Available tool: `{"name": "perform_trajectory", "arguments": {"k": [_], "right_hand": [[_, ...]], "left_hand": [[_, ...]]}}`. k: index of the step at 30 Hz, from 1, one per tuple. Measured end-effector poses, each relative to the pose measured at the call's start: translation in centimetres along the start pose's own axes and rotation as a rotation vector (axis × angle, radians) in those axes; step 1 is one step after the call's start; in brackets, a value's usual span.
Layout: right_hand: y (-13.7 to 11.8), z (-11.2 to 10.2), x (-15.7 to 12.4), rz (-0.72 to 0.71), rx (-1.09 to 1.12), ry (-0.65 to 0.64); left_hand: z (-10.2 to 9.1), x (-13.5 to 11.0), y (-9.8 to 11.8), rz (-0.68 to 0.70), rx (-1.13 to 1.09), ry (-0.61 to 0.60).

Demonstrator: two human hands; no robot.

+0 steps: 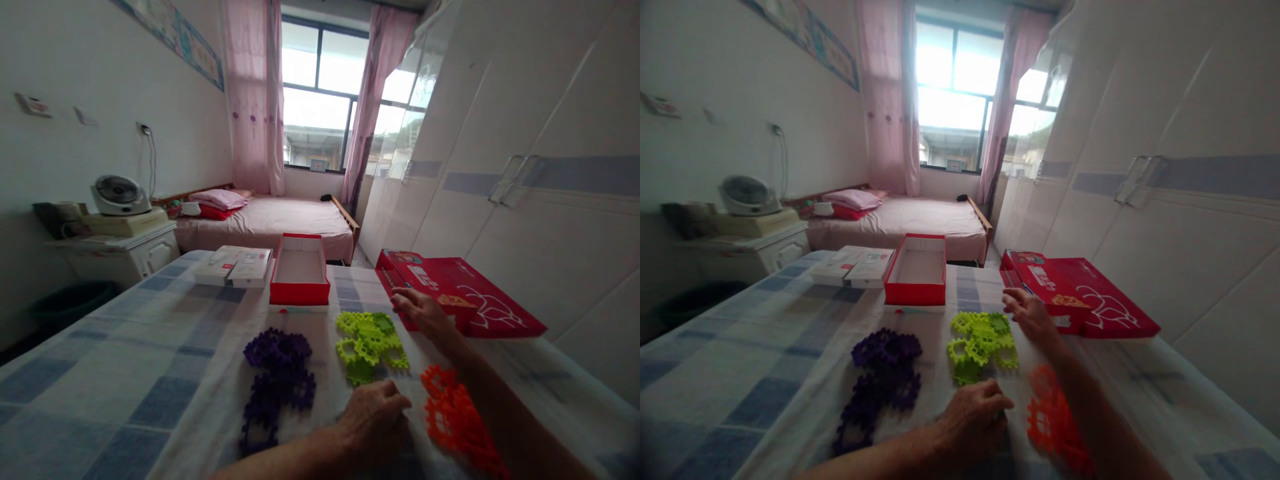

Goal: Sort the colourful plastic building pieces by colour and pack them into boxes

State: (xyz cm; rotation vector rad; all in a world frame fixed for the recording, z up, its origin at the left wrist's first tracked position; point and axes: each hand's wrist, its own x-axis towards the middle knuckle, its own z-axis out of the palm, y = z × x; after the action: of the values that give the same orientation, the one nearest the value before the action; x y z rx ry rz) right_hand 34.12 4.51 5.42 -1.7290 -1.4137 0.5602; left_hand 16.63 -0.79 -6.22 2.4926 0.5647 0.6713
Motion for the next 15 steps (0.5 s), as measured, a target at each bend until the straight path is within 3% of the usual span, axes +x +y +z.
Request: {"name": "perform_trajectory", "arguments": {"k": [4, 8, 11, 15], "right_hand": [[-4.4, 7.5, 2.9, -0.034, -0.233, -0.198], [-6.8, 12.8, 5.9, 0.026, -0.378, -0.189], [-7.6, 14.8, 7.5, 0.111, -0.456, -0.149], [-8.2, 15.0, 8.1, 0.180, -0.480, -0.103]], "left_hand": [[0.6, 0.3, -0.8, 0.034, 0.002, -0.037], [0.7, 0.8, -1.0, 0.099, -0.058, -0.026], [0.2, 0.8, -0.5, 0.094, -0.121, -0.024], [-0.4, 0.6, 0.0, 0.059, -0.177, -0.041]]}}
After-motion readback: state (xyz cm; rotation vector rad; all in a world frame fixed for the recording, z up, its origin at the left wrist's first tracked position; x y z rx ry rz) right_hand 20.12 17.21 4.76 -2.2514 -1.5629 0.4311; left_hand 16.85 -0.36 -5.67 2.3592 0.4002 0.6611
